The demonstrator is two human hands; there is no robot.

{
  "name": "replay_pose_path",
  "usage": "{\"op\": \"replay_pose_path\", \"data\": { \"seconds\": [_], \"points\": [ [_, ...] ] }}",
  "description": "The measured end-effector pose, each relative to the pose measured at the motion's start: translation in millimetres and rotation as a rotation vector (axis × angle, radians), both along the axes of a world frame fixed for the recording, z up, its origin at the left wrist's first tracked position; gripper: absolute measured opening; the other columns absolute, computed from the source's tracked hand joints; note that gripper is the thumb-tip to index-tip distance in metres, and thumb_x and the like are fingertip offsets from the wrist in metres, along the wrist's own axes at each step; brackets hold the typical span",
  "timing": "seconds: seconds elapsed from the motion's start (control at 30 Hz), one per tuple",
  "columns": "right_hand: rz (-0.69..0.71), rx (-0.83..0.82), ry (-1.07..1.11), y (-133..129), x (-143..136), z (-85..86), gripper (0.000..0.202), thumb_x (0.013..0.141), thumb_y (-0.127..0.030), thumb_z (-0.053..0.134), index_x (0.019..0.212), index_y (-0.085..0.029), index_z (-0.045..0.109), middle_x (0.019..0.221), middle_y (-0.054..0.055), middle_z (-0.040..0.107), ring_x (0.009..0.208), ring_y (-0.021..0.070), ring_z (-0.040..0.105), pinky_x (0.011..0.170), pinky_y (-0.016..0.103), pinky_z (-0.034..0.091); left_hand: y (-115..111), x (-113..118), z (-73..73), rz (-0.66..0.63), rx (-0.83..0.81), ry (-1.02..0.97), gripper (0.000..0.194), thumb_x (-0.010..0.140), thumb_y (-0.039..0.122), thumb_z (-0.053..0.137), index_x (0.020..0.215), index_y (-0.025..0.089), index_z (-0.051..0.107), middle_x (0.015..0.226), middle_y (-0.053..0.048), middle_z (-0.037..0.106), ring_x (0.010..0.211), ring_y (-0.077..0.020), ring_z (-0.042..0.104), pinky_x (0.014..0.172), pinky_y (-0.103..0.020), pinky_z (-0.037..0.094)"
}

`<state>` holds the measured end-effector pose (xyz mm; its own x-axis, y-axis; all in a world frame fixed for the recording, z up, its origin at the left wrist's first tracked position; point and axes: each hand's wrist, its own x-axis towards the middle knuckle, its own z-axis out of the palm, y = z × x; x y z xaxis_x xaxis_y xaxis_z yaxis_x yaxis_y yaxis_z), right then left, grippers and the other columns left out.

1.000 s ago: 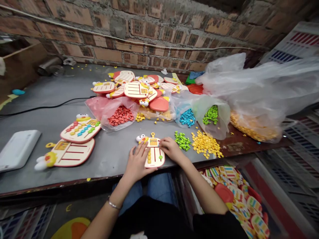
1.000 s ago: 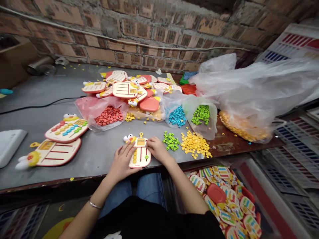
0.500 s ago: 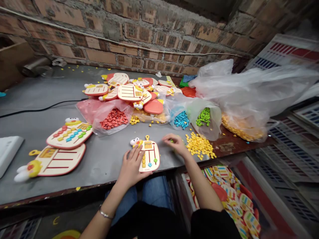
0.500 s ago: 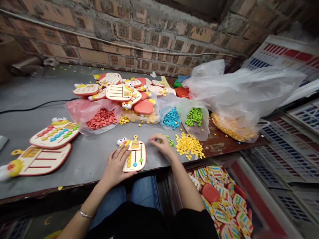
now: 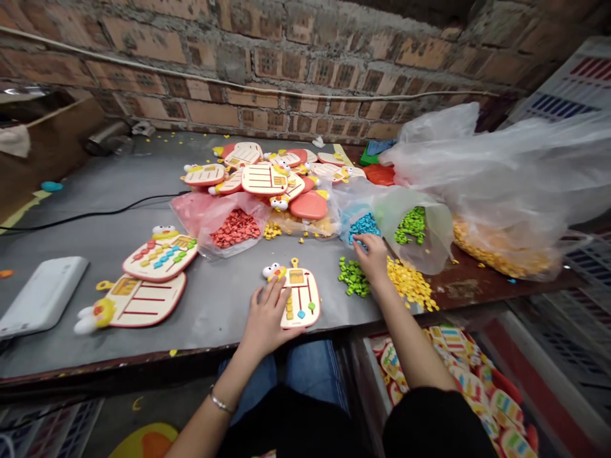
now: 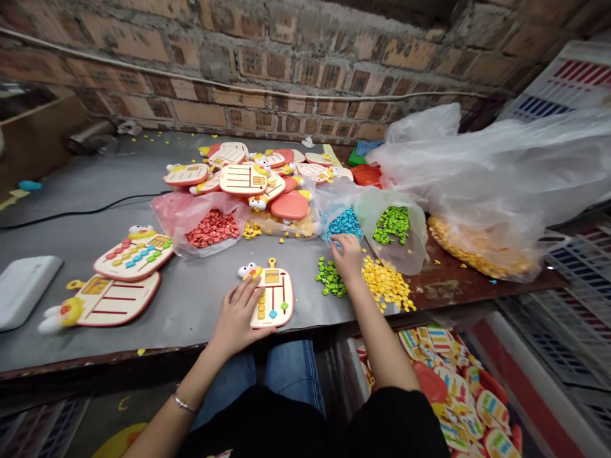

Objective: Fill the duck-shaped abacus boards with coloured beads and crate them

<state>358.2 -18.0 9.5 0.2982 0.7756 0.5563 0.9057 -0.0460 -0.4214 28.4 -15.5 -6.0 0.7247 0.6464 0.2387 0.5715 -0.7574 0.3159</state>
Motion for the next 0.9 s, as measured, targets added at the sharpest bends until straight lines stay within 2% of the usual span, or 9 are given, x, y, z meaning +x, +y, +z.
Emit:
{"op": "replay_pose_path", "data": {
  "seconds": [0.07,0.13,0.23,0.33,0.47,0.63,0.9],
  "points": [
    [0.157,0.015,0.089,-10,-37,3.6,0.016,0.091,-0.028,0.053,0.095,-0.022,0.068,0.094,0.008,0.068,0.092,0.0244,0.06,0.083,0.04,0.047,0,0,0.8,-0.005,-0.004,0.003,0.079,0.072,0.059,0.066,0.135,0.017,0.046,0.15,-0.019,0.036,0.139,-0.0365,0.029,0.107,-0.054,0.027],
    [0.311,-0.041,0.102,-14,-72,3.0,0.014,0.091,-0.026,0.054,0.092,-0.023,0.068,0.092,0.007,0.068,0.09,0.023,0.06,0.082,0.039,0.048,0,0,2.3,-0.003,-0.007,0.012,0.079,0.072,0.059,0.067,0.134,0.015,0.047,0.15,-0.019,0.035,0.14,-0.0359,0.028,0.107,-0.053,0.026],
    [0.428,-0.139,0.03,-11,-103,-3.8,0.016,0.091,-0.021,0.054,0.087,-0.022,0.069,0.091,0.008,0.067,0.087,0.0221,0.057,0.079,0.037,0.047,0,0,4.5,-0.005,-0.013,0.034,0.078,0.072,0.059,0.066,0.133,0.014,0.047,0.149,-0.019,0.036,0.14,-0.0354,0.028,0.107,-0.052,0.026],
    [0.463,-0.222,-0.047,-6,-109,-8.7,0.017,0.091,-0.018,0.053,0.085,-0.02,0.068,0.092,0.01,0.065,0.089,0.0227,0.055,0.078,0.037,0.047,0,1,5.7,-0.009,-0.023,0.042,0.077,0.073,0.06,0.065,0.133,0.014,0.047,0.149,-0.019,0.037,0.14,-0.0352,0.028,0.107,-0.053,0.025],
    [0.51,-0.268,-0.06,-10,-105,-3.1,0.015,0.09,-0.016,0.054,0.084,-0.018,0.068,0.093,0.011,0.064,0.091,0.0237,0.053,0.081,0.039,0.047,-1,1,6.0,-0.003,-0.027,0.028,0.076,0.074,0.061,0.064,0.132,0.015,0.048,0.149,-0.019,0.038,0.14,-0.0348,0.029,0.107,-0.053,0.025],
    [0.642,-0.28,0.136,-25,-103,3.9,0.013,0.089,-0.014,0.056,0.084,-0.019,0.067,0.09,0.007,0.064,0.09,0.0202,0.056,0.08,0.035,0.049,-1,1,5.2,-0.001,-0.028,0.027,0.076,0.074,0.061,0.063,0.133,0.015,0.048,0.15,-0.019,0.036,0.14,-0.034,0.029,0.105,-0.049,0.028],
    [0.612,-0.168,0.274,-22,-126,-13.3,0.014,0.088,-0.013,0.056,0.085,-0.019,0.068,0.087,0.006,0.063,0.087,0.0184,0.058,0.08,0.033,0.049,-1,0,3.0,-0.007,0.007,0.019,0.075,0.074,0.059,0.064,0.133,0.015,0.048,0.149,-0.018,0.037,0.139,-0.0344,0.031,0.102,-0.047,0.033]
  ]
}}
